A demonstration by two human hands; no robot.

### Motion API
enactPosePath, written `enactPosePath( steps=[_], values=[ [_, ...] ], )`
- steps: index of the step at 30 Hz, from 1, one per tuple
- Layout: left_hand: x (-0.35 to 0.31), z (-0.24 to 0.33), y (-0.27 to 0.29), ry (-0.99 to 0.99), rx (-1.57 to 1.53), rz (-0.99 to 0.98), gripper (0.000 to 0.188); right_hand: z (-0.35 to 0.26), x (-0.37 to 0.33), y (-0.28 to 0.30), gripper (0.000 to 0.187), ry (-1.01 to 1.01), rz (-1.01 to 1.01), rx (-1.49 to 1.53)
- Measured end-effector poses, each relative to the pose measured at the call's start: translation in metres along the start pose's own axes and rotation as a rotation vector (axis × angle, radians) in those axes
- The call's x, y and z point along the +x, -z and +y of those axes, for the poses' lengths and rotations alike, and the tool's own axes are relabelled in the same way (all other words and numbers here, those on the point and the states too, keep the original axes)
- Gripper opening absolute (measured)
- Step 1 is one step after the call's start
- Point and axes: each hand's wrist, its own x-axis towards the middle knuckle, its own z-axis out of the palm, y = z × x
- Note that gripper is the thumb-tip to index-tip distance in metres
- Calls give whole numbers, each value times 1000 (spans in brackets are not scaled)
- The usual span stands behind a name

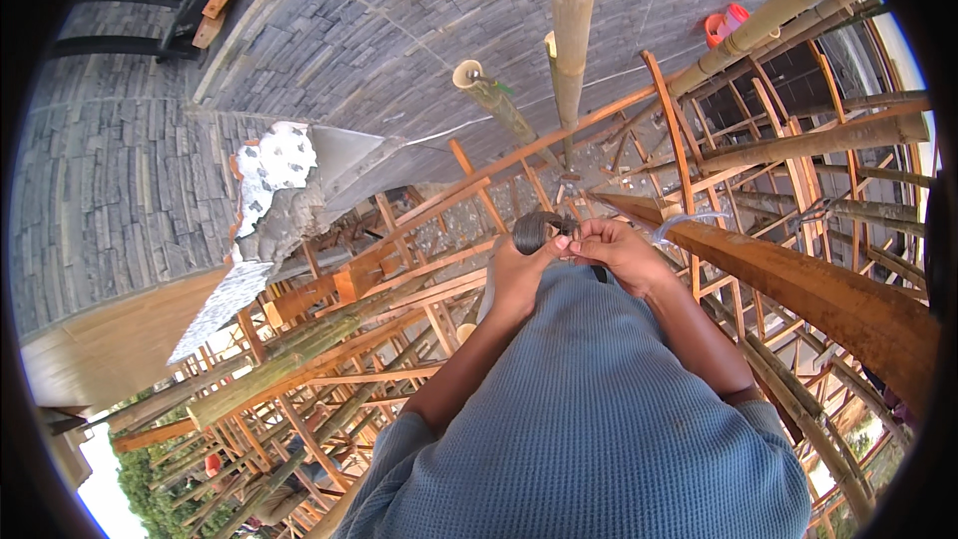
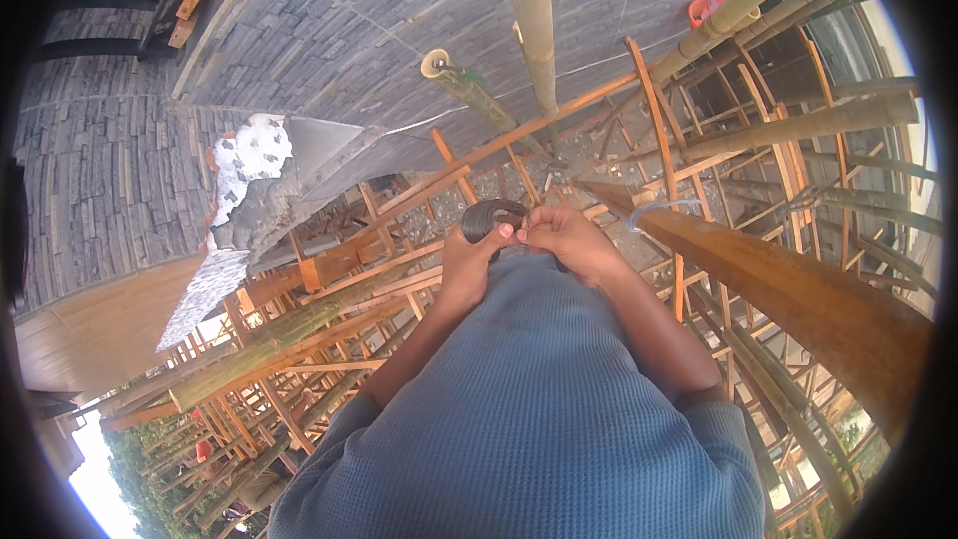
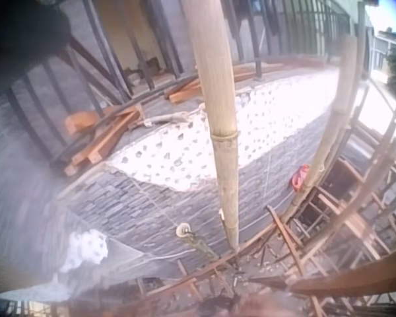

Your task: The person secures bamboo poles to a wooden scaffolding structure using wire and pliers. They wrap wire around the joints, twist it tight, and cut the excess wire with pliers.

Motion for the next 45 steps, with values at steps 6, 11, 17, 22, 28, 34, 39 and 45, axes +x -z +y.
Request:
enactPosePath(
  steps=[6,11,17,22,28,34,39,45],
  values=[
    [7,-18,12,66,135,-160,32,16,5,0,8,-18,73,-240],
    [9,-32,28,136,139,-167,27,38,20,2,13,19,32,-203],
    [37,-94,51,-4,-124,49,22,37,38,8,20,37,165,-168],
    [36,-57,32,-181,351,-1,33,40,53,-13,22,190,209,-254],
    [66,-90,38,-249,424,70,34,22,52,-29,27,313,250,-578],
    [63,-53,34,-331,410,22,38,-17,41,-36,25,522,199,-947],
    [61,-28,25,-374,468,-18,33,-10,71,-18,26,434,283,-744],
    [96,-64,48,-456,718,-34,35,-35,47,-57,26,510,250,-786]
  ],
)
